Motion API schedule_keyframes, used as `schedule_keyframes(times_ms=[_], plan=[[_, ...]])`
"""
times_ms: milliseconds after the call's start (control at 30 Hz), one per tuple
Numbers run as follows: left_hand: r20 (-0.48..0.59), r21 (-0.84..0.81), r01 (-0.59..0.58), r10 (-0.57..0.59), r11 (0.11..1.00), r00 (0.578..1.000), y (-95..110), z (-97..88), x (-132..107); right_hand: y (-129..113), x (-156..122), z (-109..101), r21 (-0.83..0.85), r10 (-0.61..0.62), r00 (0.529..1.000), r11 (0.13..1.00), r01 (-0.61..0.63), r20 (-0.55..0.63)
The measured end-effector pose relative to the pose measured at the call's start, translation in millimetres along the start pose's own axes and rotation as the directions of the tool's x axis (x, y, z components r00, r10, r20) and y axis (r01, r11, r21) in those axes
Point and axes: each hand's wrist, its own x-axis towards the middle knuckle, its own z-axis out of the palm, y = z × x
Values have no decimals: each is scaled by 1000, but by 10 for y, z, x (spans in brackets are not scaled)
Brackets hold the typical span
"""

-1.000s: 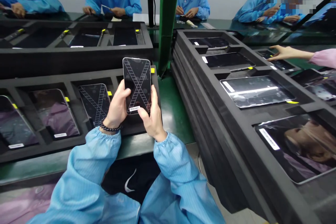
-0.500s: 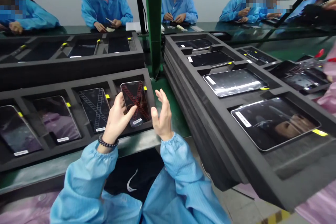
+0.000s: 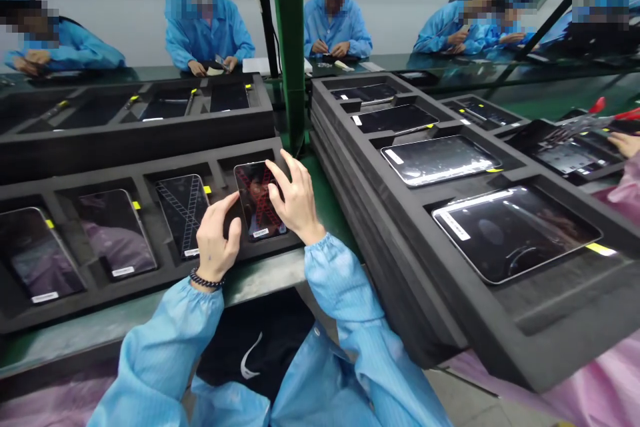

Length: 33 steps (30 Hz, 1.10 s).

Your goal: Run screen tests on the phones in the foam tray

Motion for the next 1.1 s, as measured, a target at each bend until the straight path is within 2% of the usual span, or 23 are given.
schedule_keyframes(times_ms=[100,200,267,367,433,500,600,733,833,900,1000,1067,1100], plan=[[-8,-49,-59,59,997,998,18,-84,-82,41,-4,67,-10,-23,1000,1000,23,-3],[-179,-19,-1,-3,1000,984,52,-262,-280,54,-51,84,-2,-18,1000,1000,18,-16],[-307,8,126,-117,992,945,36,-405,-476,55,-63,83,-1,-8,1000,1000,8,-5],[-450,20,306,-264,952,853,-62,-607,-768,53,-46,84,-19,-2,1000,1000,2,25],[-488,-24,376,-339,926,805,-142,-706,-895,50,-29,88,-42,-4,1000,999,6,31],[-456,-94,415,-410,905,790,-198,-763,-947,48,-19,90,-54,-9,1000,998,10,21],[-398,-156,437,-462,886,793,-212,-780,-922,47,-24,88,-29,-19,1000,999,19,-2],[-470,-124,412,-419,903,777,-155,-760,-880,52,-52,84,12,-41,999,999,41,-31],[-469,-115,418,-421,901,777,-150,-777,-941,54,-74,82,-4,-49,998,999,49,-35],[-449,-1,453,-405,892,796,-180,-800,-1019,53,-89,79,3,-48,999,999,48,-21],[-360,290,450,-339,845,869,-241,-816,-1139,47,-113,72,5,-75,997,997,75,-21],[-311,383,419,-312,823,898,-269,-800,-1191,36,-129,67,-3,-103,995,995,103,-17],[-319,396,412,-297,821,900,-278,-785,-1204,28,-137,66,-9,-112,994,994,112,-9]])
